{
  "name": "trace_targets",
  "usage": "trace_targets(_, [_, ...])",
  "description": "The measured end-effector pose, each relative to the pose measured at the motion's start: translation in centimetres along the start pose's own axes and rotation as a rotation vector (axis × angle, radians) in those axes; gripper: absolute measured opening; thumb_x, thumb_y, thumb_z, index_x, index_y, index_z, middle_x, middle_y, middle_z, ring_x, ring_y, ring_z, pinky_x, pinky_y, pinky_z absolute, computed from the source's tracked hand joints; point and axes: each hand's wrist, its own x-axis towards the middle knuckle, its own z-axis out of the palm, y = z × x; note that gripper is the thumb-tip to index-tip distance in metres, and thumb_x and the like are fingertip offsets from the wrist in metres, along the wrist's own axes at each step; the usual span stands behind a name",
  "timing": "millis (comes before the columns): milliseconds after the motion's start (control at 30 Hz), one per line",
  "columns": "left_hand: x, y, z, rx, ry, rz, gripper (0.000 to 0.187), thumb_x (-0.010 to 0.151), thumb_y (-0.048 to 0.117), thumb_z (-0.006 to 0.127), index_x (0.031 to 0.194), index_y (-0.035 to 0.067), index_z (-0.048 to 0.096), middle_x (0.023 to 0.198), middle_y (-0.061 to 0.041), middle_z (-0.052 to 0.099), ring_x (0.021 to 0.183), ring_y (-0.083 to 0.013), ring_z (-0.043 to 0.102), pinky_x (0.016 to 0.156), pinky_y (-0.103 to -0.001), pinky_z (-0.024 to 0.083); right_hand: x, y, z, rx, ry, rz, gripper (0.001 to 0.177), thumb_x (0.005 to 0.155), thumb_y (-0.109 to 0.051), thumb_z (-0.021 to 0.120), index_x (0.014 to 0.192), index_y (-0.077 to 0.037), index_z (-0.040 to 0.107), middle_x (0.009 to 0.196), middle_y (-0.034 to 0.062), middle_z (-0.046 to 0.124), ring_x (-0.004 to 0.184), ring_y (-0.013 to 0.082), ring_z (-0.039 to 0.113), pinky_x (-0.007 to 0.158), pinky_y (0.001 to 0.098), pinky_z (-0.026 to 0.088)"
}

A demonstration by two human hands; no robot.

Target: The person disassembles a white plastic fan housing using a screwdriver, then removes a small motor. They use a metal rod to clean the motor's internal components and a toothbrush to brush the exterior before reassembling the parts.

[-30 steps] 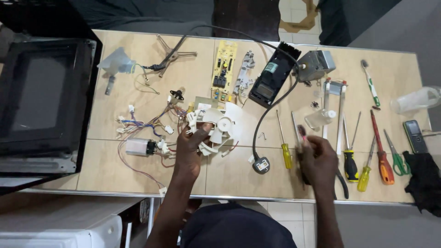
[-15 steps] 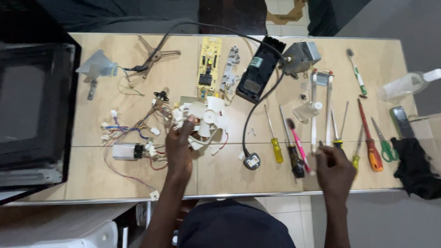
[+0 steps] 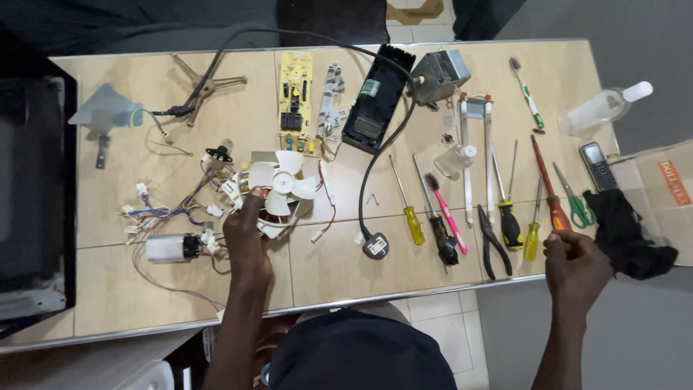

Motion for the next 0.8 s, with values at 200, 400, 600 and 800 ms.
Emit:
trace_targets(200, [1.3,-2.0,-0.5,-0.074,0.017,0.010,0.031,0.080,0.036,0.077,0.091,0.007,0.078,0.076,-0.004,0.069,0.073,-0.0205,0.066,0.062,-0.039,0.051,0.9,3.5,0.4,-0.027,0.021,-0.114,0.021,0.107,-0.014,0.068,0.114,0.004,0.077,0.090,0.0166,0.075,0.080,0.0224,0.072,0.074,0.0357,0.054])
trace_targets(400, [-1.0,0.4,0.2,-0.112,-0.021,-0.040,0.034,0.082,0.034,0.070,0.105,0.010,0.078,0.094,-0.003,0.076,0.089,-0.0209,0.072,0.067,-0.042,0.057,2.4,5.4,1.3,-0.148,-0.043,-0.089,0.028,0.097,-0.021,0.067,0.113,-0.002,0.081,0.089,0.0123,0.073,0.078,0.0262,0.066,0.068,0.0409,0.048])
trace_targets(600, [-1.5,1.1,0.2,-0.106,-0.054,-0.063,0.032,0.082,0.030,0.069,0.105,0.010,0.078,0.088,-0.004,0.074,0.086,-0.0202,0.070,0.069,-0.041,0.057,4.1,8.2,4.4,-0.276,-0.178,0.041,0.034,0.091,-0.038,0.081,0.109,-0.009,0.082,0.094,0.0096,0.078,0.090,0.0295,0.073,0.082,0.0437,0.051])
trace_targets(800, [1.2,-0.7,-0.4,-0.062,-0.102,-0.169,0.035,0.082,0.041,0.066,0.111,0.023,0.075,0.098,0.000,0.074,0.089,-0.0181,0.068,0.076,-0.042,0.054,5.9,12.2,5.5,-0.621,-0.223,-0.002,0.043,0.093,-0.027,0.052,0.098,0.003,0.082,0.090,0.0330,0.076,0.092,0.0544,0.071,0.078,0.0560,0.055])
